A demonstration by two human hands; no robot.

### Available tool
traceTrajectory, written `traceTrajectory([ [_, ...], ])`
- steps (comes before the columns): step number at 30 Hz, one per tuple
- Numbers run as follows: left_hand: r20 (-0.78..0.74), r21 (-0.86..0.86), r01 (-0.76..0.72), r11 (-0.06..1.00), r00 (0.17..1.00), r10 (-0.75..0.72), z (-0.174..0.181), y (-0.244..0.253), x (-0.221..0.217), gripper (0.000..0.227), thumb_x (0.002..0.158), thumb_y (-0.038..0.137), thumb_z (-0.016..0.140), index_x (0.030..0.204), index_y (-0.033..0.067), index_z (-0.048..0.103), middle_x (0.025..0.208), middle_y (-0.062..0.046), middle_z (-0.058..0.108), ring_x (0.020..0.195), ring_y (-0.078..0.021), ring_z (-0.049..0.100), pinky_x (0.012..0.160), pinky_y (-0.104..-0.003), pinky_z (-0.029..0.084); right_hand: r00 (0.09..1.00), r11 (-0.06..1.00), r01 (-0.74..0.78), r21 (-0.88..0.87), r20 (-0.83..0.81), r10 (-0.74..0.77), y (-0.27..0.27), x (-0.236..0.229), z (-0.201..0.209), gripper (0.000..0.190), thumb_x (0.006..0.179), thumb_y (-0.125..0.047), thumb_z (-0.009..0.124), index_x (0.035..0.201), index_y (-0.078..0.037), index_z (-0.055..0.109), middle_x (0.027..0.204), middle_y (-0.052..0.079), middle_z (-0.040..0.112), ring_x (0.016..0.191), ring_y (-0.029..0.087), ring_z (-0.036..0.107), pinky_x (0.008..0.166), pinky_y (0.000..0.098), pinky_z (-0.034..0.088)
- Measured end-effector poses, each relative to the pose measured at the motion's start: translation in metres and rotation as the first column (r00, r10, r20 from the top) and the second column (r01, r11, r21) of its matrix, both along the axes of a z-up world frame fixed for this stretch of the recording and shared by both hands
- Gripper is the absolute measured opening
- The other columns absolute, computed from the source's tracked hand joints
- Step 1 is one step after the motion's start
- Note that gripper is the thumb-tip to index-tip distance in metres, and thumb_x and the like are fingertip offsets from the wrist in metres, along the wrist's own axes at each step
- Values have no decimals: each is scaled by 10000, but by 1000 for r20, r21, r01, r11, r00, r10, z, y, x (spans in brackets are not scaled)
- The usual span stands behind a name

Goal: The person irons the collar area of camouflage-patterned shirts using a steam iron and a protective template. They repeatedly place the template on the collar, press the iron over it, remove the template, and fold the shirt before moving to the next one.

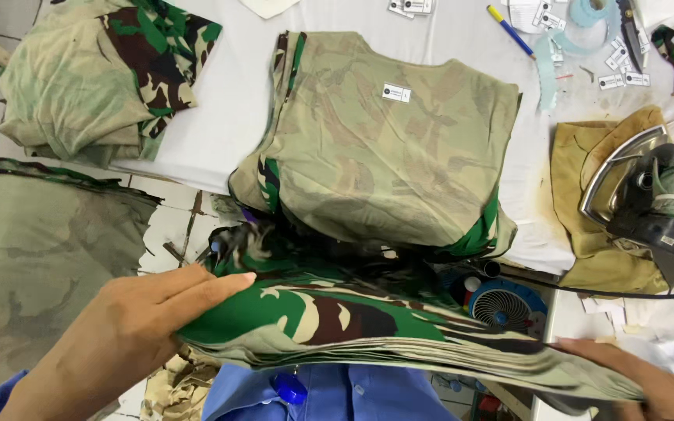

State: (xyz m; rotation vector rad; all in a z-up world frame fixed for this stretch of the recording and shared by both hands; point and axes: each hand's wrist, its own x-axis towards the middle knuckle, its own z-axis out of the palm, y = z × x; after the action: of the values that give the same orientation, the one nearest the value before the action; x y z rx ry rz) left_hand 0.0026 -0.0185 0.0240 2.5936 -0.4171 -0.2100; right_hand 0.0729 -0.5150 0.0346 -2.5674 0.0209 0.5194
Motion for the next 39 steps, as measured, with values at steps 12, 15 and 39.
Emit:
traceTrajectory([
  [12,-560,226,11,974,820,120,55,-6,162,519,797,179,651,1221,479,645,856,187,842,639,32,757,695,-118,671,843,885,-464,-41,284,456,-129,138,-31,697,516,-331,718,1174,-114,648,1288,124,610,1196,278,606,1028,364,437],
  [15,-538,345,26,938,825,175,57,-6,251,269,891,279,558,1151,339,583,826,63,752,607,-81,647,677,-213,550,878,884,-445,-141,126,462,-3,222,12,588,596,-321,715,1134,-111,601,1188,140,550,1087,278,530,929,368,416],
  [39,-189,210,-85,974,974,126,-200,22,416,453,930,346,575,1317,112,593,1263,-134,647,1226,-335,578,1036,-485,438,902,989,-109,103,428,55,76,337,-183,194,859,-178,675,1050,-145,675,948,121,692,939,358,670,826,452,518],
])
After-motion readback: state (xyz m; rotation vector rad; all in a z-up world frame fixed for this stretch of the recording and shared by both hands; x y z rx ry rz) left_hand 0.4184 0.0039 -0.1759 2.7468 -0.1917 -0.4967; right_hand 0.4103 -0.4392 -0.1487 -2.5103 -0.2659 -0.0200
